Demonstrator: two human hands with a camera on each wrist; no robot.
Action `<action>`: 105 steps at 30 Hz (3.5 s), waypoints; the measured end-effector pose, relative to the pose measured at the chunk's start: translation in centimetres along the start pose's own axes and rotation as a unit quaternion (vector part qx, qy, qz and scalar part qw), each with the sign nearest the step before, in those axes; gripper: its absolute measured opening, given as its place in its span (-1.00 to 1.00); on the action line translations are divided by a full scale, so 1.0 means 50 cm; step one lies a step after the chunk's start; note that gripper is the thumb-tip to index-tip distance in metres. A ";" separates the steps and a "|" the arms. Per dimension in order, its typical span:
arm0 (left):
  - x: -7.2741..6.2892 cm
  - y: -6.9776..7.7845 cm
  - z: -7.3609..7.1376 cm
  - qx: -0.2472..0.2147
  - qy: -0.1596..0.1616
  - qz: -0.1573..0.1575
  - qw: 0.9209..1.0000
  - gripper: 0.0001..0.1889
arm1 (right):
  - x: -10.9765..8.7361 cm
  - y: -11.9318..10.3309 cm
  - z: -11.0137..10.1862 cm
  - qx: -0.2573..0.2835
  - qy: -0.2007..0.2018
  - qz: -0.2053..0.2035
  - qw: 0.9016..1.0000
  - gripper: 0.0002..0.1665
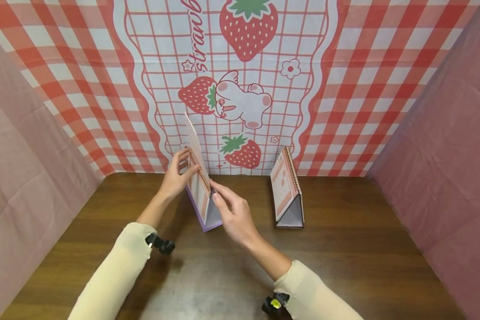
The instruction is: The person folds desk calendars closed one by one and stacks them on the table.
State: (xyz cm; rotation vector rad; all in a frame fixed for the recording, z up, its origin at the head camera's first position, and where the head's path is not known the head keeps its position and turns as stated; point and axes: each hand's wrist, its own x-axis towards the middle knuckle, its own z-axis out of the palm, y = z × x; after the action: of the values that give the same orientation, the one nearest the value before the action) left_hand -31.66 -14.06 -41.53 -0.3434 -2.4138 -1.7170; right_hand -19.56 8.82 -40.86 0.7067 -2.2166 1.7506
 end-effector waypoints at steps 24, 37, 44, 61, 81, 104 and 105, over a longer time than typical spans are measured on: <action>0.051 0.087 -0.047 -0.137 0.036 0.110 0.984 -0.26 | 0.003 -0.014 0.009 0.013 -0.012 -0.009 1.000 -0.44; 0.046 0.086 -0.059 -0.166 0.048 0.129 0.977 -0.28 | 0.002 -0.011 0.014 0.006 -0.015 -0.022 1.000 -0.51; 0.037 0.083 -0.072 -0.178 0.059 0.126 0.974 -0.29 | 0.001 -0.007 0.014 -0.013 -0.021 -0.035 0.999 -0.53; -0.008 0.022 -0.103 -0.212 0.100 0.076 0.969 -0.29 | 0.001 0.002 0.012 -0.091 -0.049 -0.075 0.992 -0.53; -0.023 -0.008 -0.110 -0.241 0.153 0.028 0.958 -0.23 | -0.003 0.005 0.012 -0.226 -0.080 -0.120 0.963 -0.54; -0.029 -0.039 -0.094 -0.116 0.150 -0.166 0.968 -0.39 | -0.007 0.004 0.016 -0.286 -0.111 -0.113 0.945 -0.52; -0.030 -0.039 -0.090 -0.096 0.139 -0.167 0.971 -0.39 | -0.007 0.004 0.016 -0.286 -0.112 -0.112 0.945 -0.52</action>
State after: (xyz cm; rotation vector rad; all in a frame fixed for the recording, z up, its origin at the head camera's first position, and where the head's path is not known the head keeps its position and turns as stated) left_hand -30.78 -19.06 -42.23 0.2833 -2.2002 -1.9832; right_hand -19.28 8.18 -41.41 0.9908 -2.4893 0.8810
